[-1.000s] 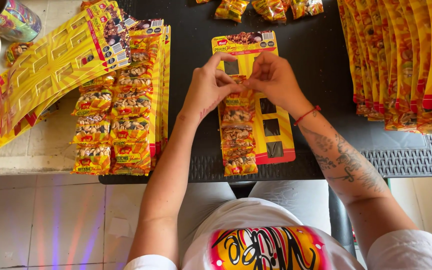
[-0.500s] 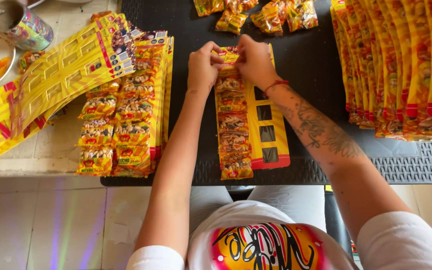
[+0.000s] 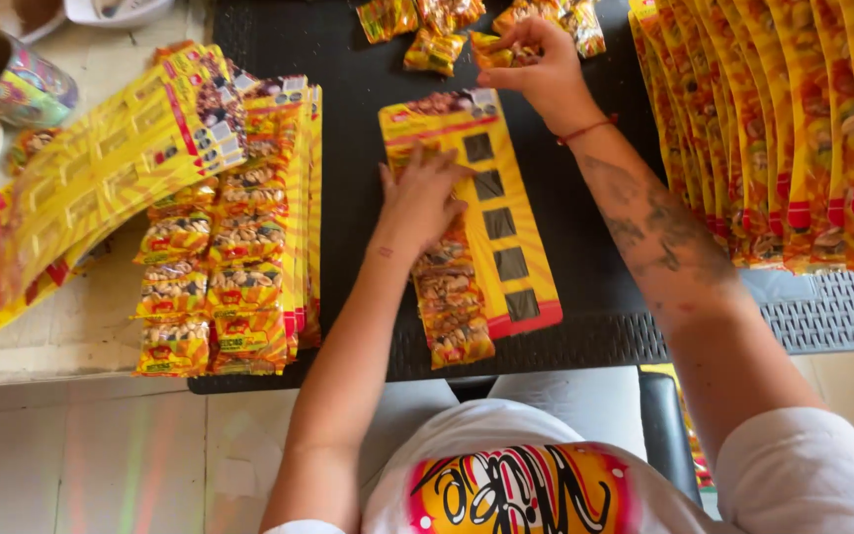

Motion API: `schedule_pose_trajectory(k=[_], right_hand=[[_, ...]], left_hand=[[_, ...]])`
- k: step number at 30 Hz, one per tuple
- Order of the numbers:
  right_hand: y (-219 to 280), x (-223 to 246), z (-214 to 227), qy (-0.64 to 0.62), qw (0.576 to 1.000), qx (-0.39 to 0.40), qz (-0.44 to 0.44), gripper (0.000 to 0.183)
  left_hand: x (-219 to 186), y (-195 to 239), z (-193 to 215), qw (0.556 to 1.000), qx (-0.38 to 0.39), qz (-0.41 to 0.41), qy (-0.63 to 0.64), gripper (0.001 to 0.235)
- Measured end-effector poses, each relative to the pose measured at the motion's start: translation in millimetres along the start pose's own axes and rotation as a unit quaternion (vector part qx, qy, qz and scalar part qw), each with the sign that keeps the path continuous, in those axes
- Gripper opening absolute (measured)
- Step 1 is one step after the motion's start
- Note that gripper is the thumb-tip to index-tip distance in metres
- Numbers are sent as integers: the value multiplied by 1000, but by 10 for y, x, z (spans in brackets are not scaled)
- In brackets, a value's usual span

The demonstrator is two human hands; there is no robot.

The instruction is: The person places small snack packets into the slots of yellow cardboard backing cards. They pick up packets from a tray, insert them into the card, and then stack the completed cards on the table.

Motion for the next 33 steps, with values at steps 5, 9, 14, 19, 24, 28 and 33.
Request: schedule_pose_trajectory(k=[5, 9, 14, 19, 24, 28, 33], right_hand=[[960, 841, -193, -203, 957, 91, -185, 33], [1362, 583, -65, -127, 973, 51, -186, 19], [1292, 751, 143, -63, 998, -24, -2, 6], [1313, 761, 269, -116, 990, -39, -77, 9], [1379, 1269, 147, 37, 981, 191, -5, 12], [1429, 1436, 130, 1, 980, 177, -90, 20], [1435, 1494, 227, -18, 961, 208, -183, 33]], left_hand=[[-91, 72, 328, 967, -194, -118, 117, 82], [-232, 248, 557, 881, -250, -148, 373, 23], [-56, 157, 447, 865, -234, -98, 433, 28], [-51, 151, 450, 857, -203, -104, 462, 33], [-333, 211, 406, 848, -141, -170, 482, 61], [-514, 254, 343, 836, -97, -158, 517, 16], [-528, 313, 370, 891, -48, -177, 415, 20]])
Point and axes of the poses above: each hand's wrist, its own y-axis away from the middle knuckle, its own z-axis out of the back of the hand, x = y × z, the point moved 6 cm from there along -y, towards the middle knuckle, and after that the axes turned 1 degree about -x, right-handed, at the moved point
